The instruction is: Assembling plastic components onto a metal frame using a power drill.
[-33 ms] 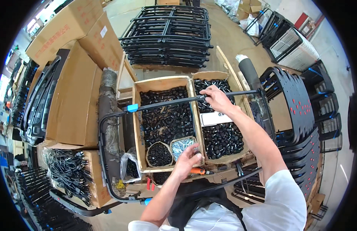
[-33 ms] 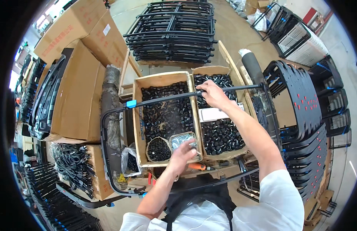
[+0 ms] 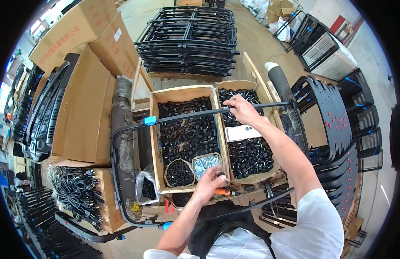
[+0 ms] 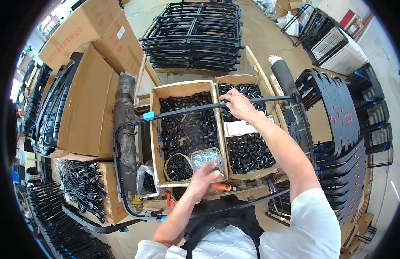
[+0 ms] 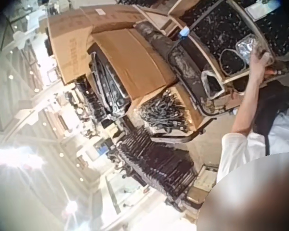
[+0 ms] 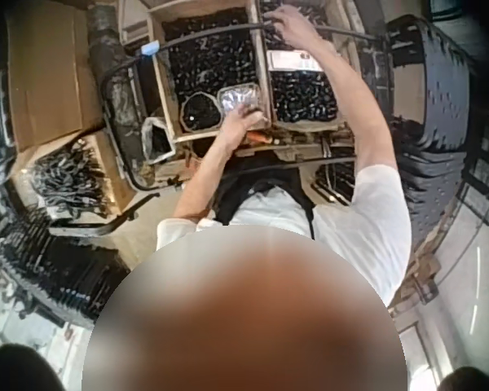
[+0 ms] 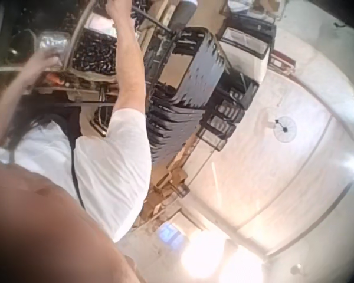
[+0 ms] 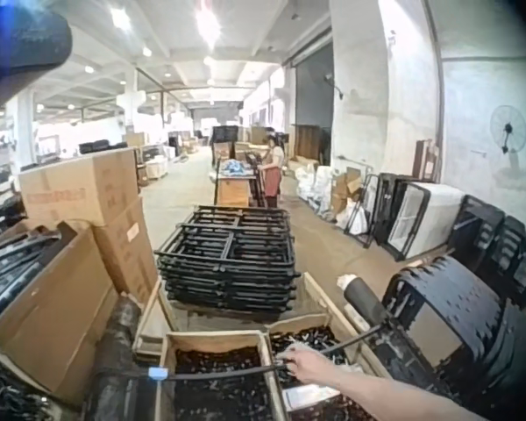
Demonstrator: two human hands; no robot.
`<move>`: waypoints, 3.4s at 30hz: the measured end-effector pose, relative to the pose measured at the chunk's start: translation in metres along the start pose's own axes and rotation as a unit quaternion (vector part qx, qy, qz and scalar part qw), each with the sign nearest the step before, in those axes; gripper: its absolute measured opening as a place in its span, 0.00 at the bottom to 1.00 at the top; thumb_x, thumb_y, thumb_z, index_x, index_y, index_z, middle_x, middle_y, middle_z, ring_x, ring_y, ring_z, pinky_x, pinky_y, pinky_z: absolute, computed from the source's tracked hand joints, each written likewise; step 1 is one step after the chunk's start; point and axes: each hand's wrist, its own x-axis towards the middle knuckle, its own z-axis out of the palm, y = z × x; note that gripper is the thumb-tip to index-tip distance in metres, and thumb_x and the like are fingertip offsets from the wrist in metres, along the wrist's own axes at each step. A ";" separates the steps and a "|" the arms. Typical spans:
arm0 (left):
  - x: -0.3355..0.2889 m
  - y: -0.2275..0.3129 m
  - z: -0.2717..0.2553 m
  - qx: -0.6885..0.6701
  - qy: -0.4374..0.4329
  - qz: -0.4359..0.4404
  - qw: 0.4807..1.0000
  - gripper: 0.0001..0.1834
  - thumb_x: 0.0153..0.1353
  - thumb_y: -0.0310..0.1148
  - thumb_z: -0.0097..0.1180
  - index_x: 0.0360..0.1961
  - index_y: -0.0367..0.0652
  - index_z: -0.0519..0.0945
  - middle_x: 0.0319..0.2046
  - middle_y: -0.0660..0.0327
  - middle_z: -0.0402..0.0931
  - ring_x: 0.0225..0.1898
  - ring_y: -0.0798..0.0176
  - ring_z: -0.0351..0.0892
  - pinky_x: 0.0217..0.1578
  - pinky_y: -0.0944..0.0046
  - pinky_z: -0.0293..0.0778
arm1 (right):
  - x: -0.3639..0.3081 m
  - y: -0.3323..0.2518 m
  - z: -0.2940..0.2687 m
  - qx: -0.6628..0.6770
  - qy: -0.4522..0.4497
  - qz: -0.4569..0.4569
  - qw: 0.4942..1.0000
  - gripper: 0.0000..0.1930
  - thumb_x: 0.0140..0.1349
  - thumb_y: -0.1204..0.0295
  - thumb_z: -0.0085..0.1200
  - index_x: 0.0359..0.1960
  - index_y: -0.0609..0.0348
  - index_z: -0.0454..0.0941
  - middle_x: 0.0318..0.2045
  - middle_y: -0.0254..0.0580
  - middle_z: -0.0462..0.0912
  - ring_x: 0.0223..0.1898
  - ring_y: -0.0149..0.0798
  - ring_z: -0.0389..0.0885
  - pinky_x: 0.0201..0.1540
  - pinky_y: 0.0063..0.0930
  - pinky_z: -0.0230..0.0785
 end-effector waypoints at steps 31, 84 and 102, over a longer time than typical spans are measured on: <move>-0.116 -0.041 -0.067 0.178 0.002 0.078 0.981 0.21 0.75 0.29 0.61 0.67 0.43 0.77 0.47 0.67 0.82 0.47 0.74 0.77 0.52 0.68 0.76 | 0.056 -0.061 0.000 -0.307 -0.095 0.132 0.938 0.40 0.70 0.32 0.46 0.43 0.62 0.89 0.43 0.58 0.91 0.48 0.57 0.90 0.56 0.50 0.81; -0.090 -0.138 0.064 0.514 -0.145 0.162 0.830 0.13 0.75 0.41 0.52 0.54 0.53 0.81 0.38 0.48 0.81 0.46 0.41 0.83 0.51 0.43 0.78 | 0.059 -0.049 -0.002 -0.450 -0.119 -0.076 0.882 0.11 0.58 0.66 0.63 0.39 0.53 0.91 0.41 0.47 0.92 0.47 0.48 0.92 0.48 0.43 0.85; -0.095 -0.088 0.064 0.430 -0.213 -0.032 0.877 0.23 0.69 0.33 0.50 0.64 0.61 0.80 0.51 0.52 0.86 0.54 0.45 0.84 0.57 0.48 0.78 | 0.059 -0.044 -0.008 -0.428 -0.175 -0.038 0.886 0.12 0.59 0.71 0.58 0.40 0.59 0.91 0.46 0.54 0.91 0.52 0.50 0.90 0.53 0.45 0.83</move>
